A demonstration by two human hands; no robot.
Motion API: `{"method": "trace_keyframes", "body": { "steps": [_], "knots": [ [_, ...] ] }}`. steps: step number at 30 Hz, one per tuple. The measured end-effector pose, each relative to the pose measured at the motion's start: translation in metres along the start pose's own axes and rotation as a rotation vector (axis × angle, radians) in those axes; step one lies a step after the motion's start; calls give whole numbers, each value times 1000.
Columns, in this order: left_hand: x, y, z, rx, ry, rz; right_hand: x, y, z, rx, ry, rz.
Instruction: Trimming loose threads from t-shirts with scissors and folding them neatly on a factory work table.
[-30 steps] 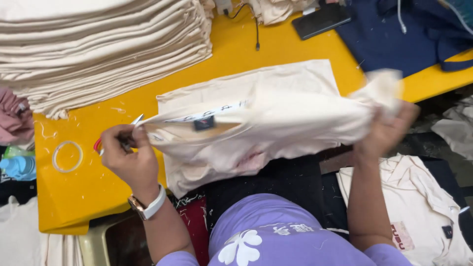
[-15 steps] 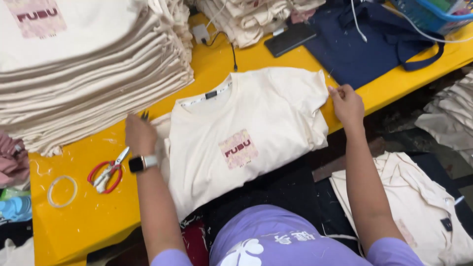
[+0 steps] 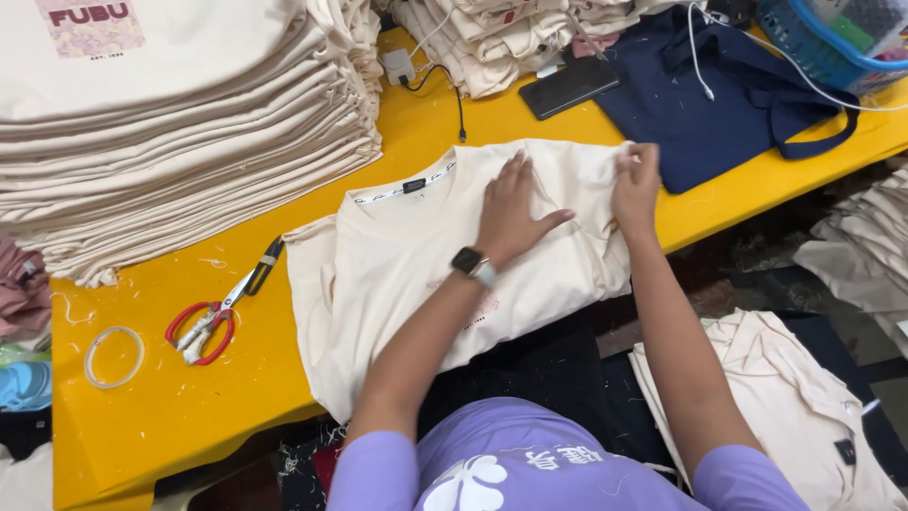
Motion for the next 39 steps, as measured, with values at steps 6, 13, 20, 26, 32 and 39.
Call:
{"method": "trace_keyframes", "body": {
  "steps": [6, 13, 20, 26, 32, 39],
  "knots": [
    [5, 58, 28, 320, -169, 331, 28, -49, -7, -155, 5, -157],
    [-9, 36, 106, -837, -315, -30, 3, 9, 188, -36, -330, 90],
    [-85, -17, 167, -777, -671, 262, -30, 26, 230, 190, -288, 620],
    [-103, -43, 89, -203, -523, 238, -82, 100, 115, -394, -178, 725],
    [-125, -64, 108, -101, -504, 188, -98, 105, 76, -632, -128, 765],
    [-139, -48, 74, 69, -51, 7, -121, 70, 123, -79, -146, 445]
  ]
}}
Point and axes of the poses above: each hand's wrist, its own x-axis towards the middle knuckle, its own y-axis out of the palm, z = x × y, the point moved 8 cm from there along x, towards the middle knuckle, and after that the axes turned 1 degree about z, right-handed, at the moved point
